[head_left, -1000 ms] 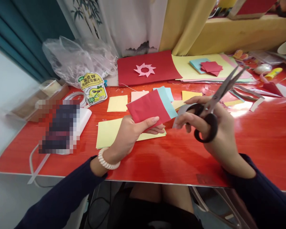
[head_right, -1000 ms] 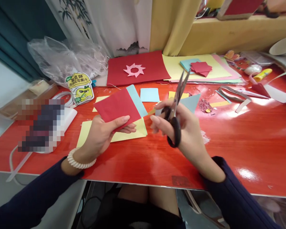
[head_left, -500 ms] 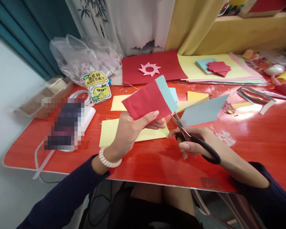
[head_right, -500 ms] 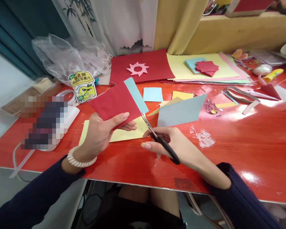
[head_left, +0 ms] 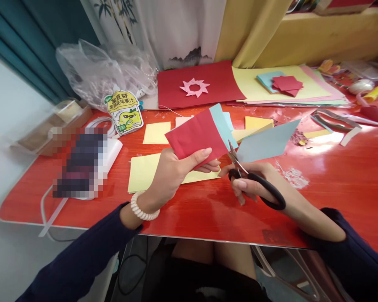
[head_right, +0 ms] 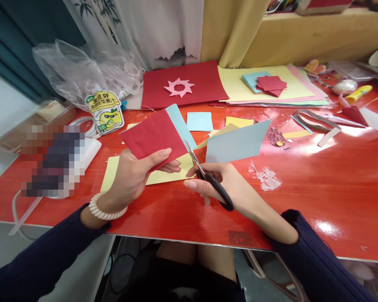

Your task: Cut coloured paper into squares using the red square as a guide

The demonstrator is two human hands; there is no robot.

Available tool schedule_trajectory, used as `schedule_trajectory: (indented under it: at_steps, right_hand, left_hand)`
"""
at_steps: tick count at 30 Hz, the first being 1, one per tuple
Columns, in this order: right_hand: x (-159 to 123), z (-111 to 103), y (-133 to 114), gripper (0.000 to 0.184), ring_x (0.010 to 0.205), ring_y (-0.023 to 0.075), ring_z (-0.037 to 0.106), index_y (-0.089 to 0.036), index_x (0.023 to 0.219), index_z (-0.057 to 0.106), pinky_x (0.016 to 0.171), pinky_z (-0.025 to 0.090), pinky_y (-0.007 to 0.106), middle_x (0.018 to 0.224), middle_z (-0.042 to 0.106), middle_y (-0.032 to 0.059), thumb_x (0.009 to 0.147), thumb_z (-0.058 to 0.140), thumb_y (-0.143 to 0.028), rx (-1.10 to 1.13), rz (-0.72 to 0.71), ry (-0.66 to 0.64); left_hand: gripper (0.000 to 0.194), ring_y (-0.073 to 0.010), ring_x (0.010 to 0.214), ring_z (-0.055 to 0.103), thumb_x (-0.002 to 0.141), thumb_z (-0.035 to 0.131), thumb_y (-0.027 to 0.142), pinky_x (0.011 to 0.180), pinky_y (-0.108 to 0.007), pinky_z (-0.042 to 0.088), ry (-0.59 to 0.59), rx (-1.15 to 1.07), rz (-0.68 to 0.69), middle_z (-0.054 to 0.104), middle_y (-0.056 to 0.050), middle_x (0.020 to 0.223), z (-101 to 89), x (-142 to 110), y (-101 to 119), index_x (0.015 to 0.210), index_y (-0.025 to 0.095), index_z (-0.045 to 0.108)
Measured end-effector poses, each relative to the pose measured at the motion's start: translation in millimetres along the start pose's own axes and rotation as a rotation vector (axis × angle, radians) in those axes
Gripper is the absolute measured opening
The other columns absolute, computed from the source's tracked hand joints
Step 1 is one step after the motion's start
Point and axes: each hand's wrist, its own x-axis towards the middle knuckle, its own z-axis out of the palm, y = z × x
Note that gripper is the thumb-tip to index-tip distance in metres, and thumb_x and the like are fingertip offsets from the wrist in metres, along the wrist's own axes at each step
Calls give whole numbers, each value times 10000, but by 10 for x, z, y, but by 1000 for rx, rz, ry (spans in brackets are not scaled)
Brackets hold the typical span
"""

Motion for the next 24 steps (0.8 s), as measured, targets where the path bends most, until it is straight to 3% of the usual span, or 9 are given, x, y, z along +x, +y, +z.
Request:
schedule_trajectory:
  at_steps: [8, 16, 24]
  right_hand:
    - [2, 7, -28, 482, 434, 113, 451, -180, 799, 624, 429, 349, 247, 491, 495, -13, 737, 575, -655, -30, 15, 11]
    - [-9, 6, -33, 437, 425, 107, 462, -185, 759, 613, 434, 366, 237, 478, 494, -20, 736, 601, -622, 5, 36, 7]
    - [6, 32, -19, 384, 448, 111, 472, -194, 671, 551, 448, 353, 242, 482, 506, -17, 762, 620, -561, 47, 24, 13]
  left_hand:
    - [188, -202, 683, 725, 790, 680, 309, 678, -312, 604, 20, 79, -7, 755, -66, 754, 10, -7, 25, 798, 121, 684]
    - [125, -178, 663, 723, 799, 675, 252, 670, -277, 611, -24, 23, 6, 753, -43, 733, 8, -6, 13, 789, 129, 692]
    - [191, -182, 642, 718, 784, 692, 315, 669, -294, 609, -15, 12, -20, 749, -48, 714, 10, 3, 8, 784, 124, 691]
